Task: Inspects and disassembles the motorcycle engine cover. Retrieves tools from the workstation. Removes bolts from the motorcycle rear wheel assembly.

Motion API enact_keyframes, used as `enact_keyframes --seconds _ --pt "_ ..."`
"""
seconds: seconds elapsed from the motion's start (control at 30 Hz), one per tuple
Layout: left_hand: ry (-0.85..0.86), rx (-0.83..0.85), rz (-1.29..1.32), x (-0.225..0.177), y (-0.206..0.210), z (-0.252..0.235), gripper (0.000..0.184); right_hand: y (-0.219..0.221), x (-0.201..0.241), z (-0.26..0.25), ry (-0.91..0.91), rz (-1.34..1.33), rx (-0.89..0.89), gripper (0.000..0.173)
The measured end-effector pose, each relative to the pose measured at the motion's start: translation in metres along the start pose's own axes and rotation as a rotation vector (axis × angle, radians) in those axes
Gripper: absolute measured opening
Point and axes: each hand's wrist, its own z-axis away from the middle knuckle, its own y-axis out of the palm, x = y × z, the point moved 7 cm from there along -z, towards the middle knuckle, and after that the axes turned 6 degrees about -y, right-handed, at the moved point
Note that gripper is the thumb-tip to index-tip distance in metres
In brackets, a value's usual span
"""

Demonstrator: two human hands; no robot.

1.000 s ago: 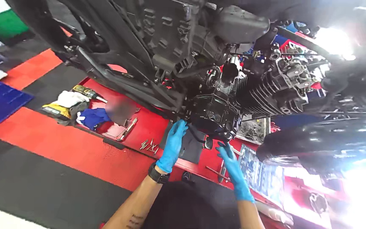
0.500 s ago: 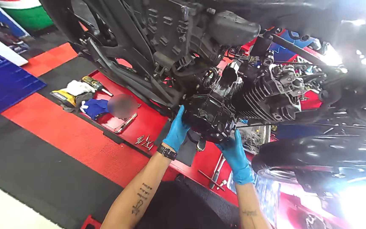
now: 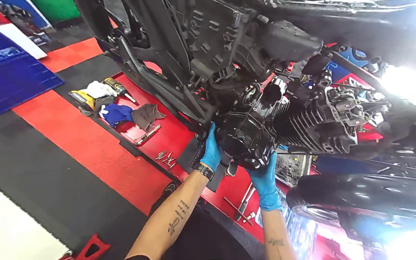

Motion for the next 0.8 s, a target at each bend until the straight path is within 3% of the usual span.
enact_keyframes --seconds 0.2,0.4,0.8 --pt "-0.013 0.006 0.015 0.0 0.0 -0.003 0.057 0.006 -0.002 -0.003 -0.164 0.012 0.007 0.079" --pt "-0.032 -0.03 0.013 -0.004 0.005 -0.001 0.056 0.014 -0.001 -0.001 -0.289 -0.035 -0.041 0.065" --pt "-0.056 -0.015 0.025 -0.003 0.0 -0.01 0.056 0.014 0.001 0.003 -0.308 -0.038 -0.046 0.059"
